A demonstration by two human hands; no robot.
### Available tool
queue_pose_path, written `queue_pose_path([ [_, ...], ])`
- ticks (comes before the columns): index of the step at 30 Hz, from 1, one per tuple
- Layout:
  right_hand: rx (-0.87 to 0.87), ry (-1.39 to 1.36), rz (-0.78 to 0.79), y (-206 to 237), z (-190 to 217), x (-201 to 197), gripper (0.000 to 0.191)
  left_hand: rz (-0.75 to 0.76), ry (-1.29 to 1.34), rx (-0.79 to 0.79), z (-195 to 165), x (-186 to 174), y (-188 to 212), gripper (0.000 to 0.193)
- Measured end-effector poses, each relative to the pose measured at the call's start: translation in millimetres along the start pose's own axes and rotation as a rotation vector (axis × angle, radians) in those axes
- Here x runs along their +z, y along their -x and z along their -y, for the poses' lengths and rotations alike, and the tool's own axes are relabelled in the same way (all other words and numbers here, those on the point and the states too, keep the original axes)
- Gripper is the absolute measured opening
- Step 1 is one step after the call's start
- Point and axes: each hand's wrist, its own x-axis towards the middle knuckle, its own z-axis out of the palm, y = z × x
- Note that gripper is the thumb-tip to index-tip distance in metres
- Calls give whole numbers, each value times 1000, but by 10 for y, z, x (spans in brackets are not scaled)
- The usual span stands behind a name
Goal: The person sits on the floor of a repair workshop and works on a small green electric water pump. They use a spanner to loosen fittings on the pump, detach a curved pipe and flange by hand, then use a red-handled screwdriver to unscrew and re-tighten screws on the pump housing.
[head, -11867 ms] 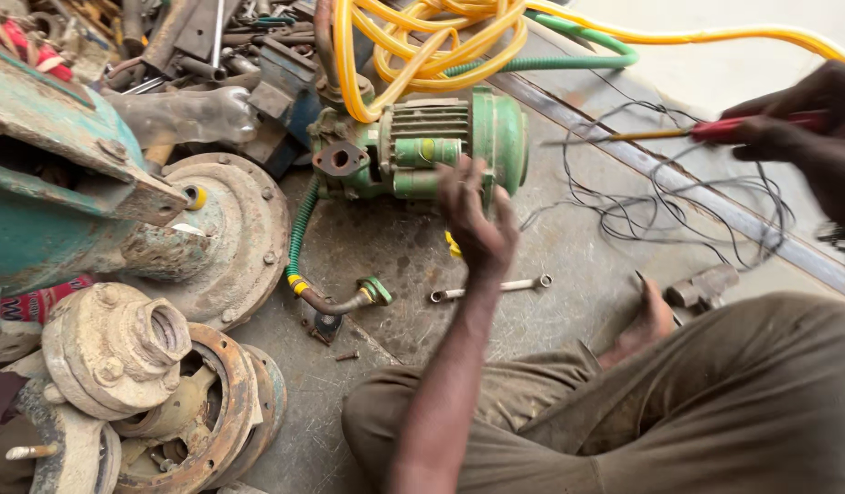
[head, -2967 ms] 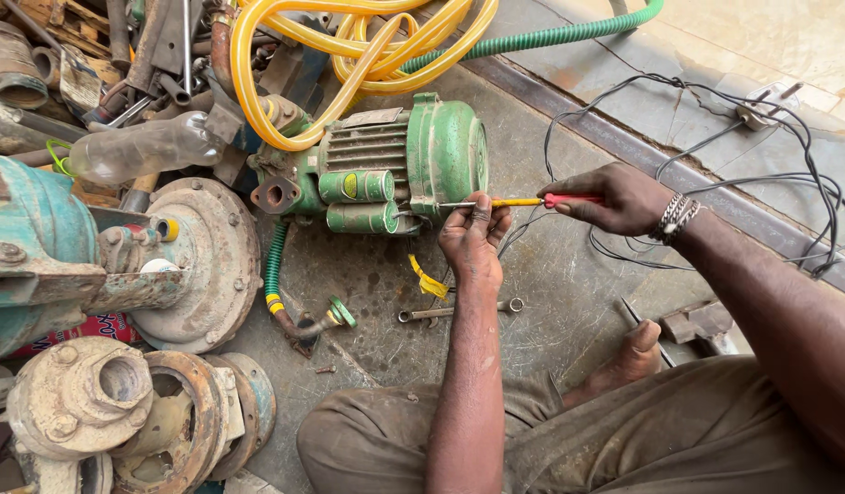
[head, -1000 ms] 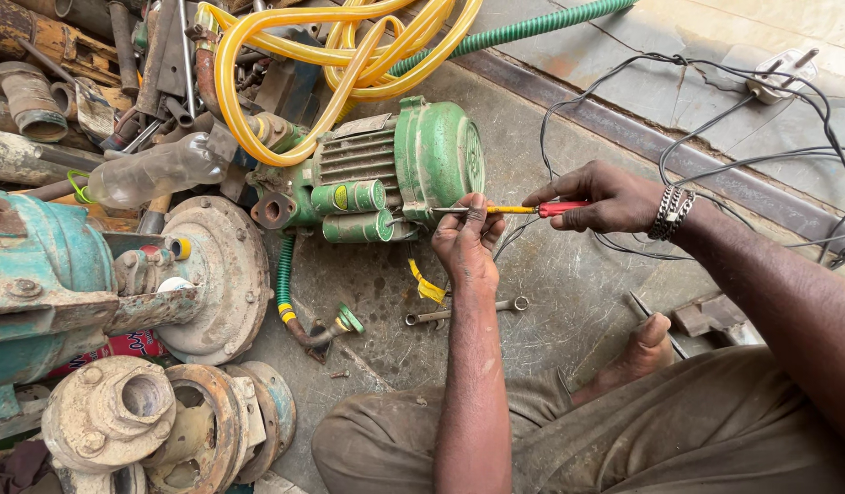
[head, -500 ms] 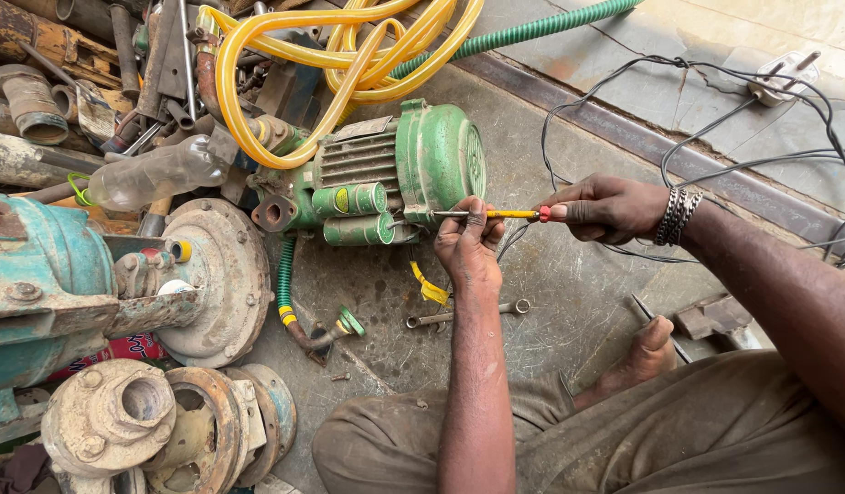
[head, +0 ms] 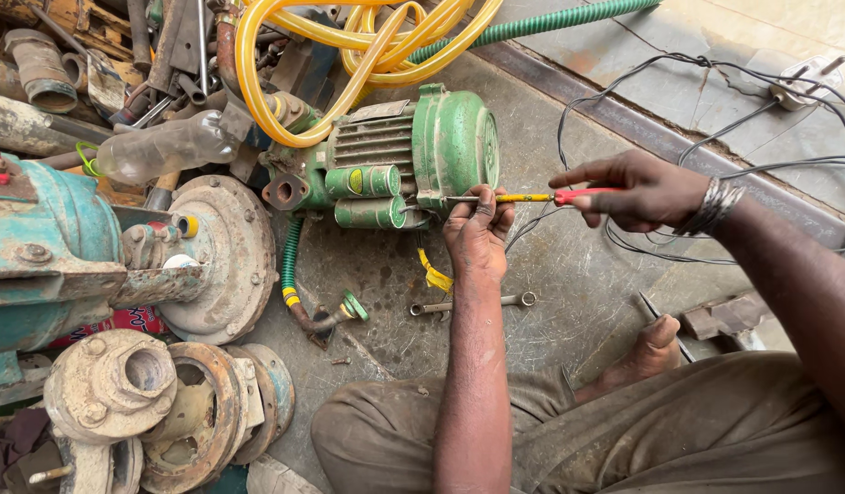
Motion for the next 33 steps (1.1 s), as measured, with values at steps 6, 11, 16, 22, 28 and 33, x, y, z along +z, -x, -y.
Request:
queue_pose_path([
  [6,-7,365,8,-142,-109,25,44,-4,-52,-2,4,-31,12,24],
  [11,-542,1306,-578,108,173,252,34,5,45,-41,-55,22,42,27],
  [16,-776,1498,-828,141,386,402,25,17,73,-45,-117,58,30,23],
  [22,-501,872,-449,86,306,127,30,-47,23,5,-68,98,26,20],
  [28,-193,487,-309,-29,108,6,32,-95,-9,10,-58,68,46,23],
  [33,24,27,-56,-68,40,-50,38,-107,-45,42,-68,55,45,25],
])
